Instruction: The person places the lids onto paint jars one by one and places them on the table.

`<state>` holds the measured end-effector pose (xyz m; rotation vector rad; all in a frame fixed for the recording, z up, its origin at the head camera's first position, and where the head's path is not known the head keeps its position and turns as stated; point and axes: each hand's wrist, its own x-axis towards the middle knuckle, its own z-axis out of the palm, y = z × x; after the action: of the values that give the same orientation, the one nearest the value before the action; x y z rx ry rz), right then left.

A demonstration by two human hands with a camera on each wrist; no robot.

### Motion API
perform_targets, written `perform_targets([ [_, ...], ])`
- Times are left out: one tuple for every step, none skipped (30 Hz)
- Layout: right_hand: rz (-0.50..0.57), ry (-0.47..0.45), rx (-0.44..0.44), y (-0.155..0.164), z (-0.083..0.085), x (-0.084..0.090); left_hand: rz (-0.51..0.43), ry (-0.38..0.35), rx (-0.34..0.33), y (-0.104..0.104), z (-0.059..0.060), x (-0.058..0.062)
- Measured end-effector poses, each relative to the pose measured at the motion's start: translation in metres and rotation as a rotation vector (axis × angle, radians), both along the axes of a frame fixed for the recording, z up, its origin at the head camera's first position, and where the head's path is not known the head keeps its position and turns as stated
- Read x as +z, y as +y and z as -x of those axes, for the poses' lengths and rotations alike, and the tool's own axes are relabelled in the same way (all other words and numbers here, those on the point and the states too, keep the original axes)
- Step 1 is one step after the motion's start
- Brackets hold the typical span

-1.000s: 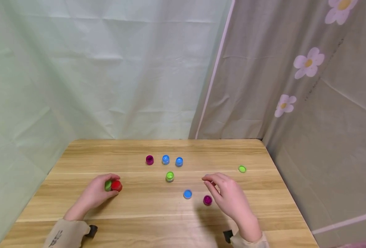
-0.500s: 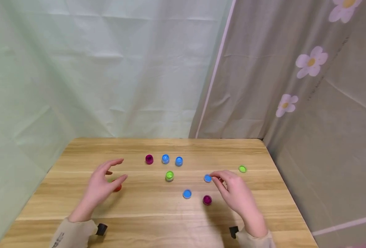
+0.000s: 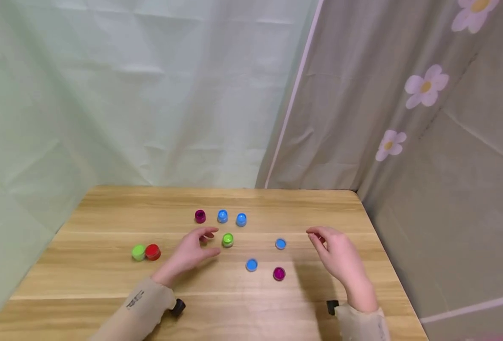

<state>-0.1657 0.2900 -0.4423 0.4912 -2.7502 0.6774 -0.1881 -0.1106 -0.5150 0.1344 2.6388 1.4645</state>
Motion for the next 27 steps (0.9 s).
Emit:
perform_targets([
  [0.005,-0.004,0.000,0.001,0.001,-0.001,0.001,-0.009,0.003,0.003,0.002,-0.001],
  [0.014,-0.013,0.001,0.002,0.002,-0.002,0.001,-0.017,0.009,0.006,0.004,-0.001],
  [0.025,-0.022,0.001,0.003,0.003,-0.003,0.004,-0.022,0.013,0.008,0.005,-0.002],
  [0.039,-0.033,0.000,0.004,0.003,-0.004,0.003,-0.032,0.019,0.009,0.006,-0.003],
  [0.054,-0.047,-0.003,0.006,0.004,-0.005,0.005,-0.037,0.023,0.011,0.007,-0.004],
  [0.071,-0.058,-0.007,0.007,0.004,-0.006,0.008,-0.040,0.024,0.012,0.008,-0.005],
  [0.081,-0.066,-0.015,0.009,0.003,-0.007,0.011,-0.039,0.021,0.013,0.009,-0.007],
  [0.092,-0.070,-0.024,0.012,0.003,-0.008,0.015,-0.037,0.017,0.014,0.010,-0.008],
  [0.100,-0.074,-0.034,0.014,0.003,-0.009,0.020,-0.034,0.010,0.016,0.011,-0.010],
  [0.106,-0.077,-0.042,0.017,0.002,-0.009,0.024,-0.031,0.005,0.017,0.012,-0.013],
  [0.107,-0.079,-0.049,0.020,0.001,-0.009,0.032,-0.027,0.001,0.019,0.013,-0.015],
  [0.109,-0.079,-0.053,0.022,0.001,-0.009,0.040,-0.021,-0.001,0.021,0.014,-0.016],
  [0.111,-0.081,-0.056,0.024,0.001,-0.008,0.050,-0.016,-0.002,0.022,0.015,-0.018],
  [0.115,-0.086,-0.058,0.026,0.000,-0.008,0.061,-0.012,0.000,0.024,0.017,-0.019],
  [0.125,-0.094,-0.060,0.027,0.001,-0.007,0.070,-0.010,0.005,0.026,0.018,-0.020],
  [0.140,-0.103,-0.062,0.028,0.001,-0.007,0.080,-0.011,0.011,0.027,0.018,-0.020],
  [0.154,-0.110,-0.065,0.029,0.002,-0.006,0.090,-0.013,0.016,0.029,0.019,-0.019],
  [0.173,-0.118,-0.069,0.030,0.003,-0.005,0.096,-0.013,0.020,0.030,0.019,-0.018],
  [0.189,-0.123,-0.076,0.031,0.004,-0.004,0.107,-0.014,0.024,0.031,0.019,-0.017],
  [0.208,-0.125,-0.082,0.032,0.005,-0.003,0.115,-0.013,0.028,0.032,0.019,-0.016],
  [0.226,-0.124,-0.087,0.032,0.007,-0.002,0.121,-0.013,0.032,0.033,0.019,-0.015],
  [0.238,-0.119,-0.091,0.033,0.008,-0.001,0.133,-0.012,0.035,0.034,0.019,-0.014],
  [0.246,-0.114,-0.094,0.034,0.009,0.000,0.144,-0.010,0.040,0.035,0.019,-0.013],
  [0.254,-0.109,-0.094,0.035,0.010,0.000,0.156,-0.010,0.047,0.035,0.019,-0.013],
  [0.257,-0.102,-0.096,0.036,0.011,0.000,0.168,-0.011,0.054,0.036,0.019,-0.013],
  [0.263,-0.100,-0.097,0.037,0.012,0.001,0.178,-0.014,0.061,0.037,0.020,-0.013],
  [0.268,-0.095,-0.098,0.038,0.012,0.001,0.190,-0.016,0.068,0.038,0.021,-0.013],
])
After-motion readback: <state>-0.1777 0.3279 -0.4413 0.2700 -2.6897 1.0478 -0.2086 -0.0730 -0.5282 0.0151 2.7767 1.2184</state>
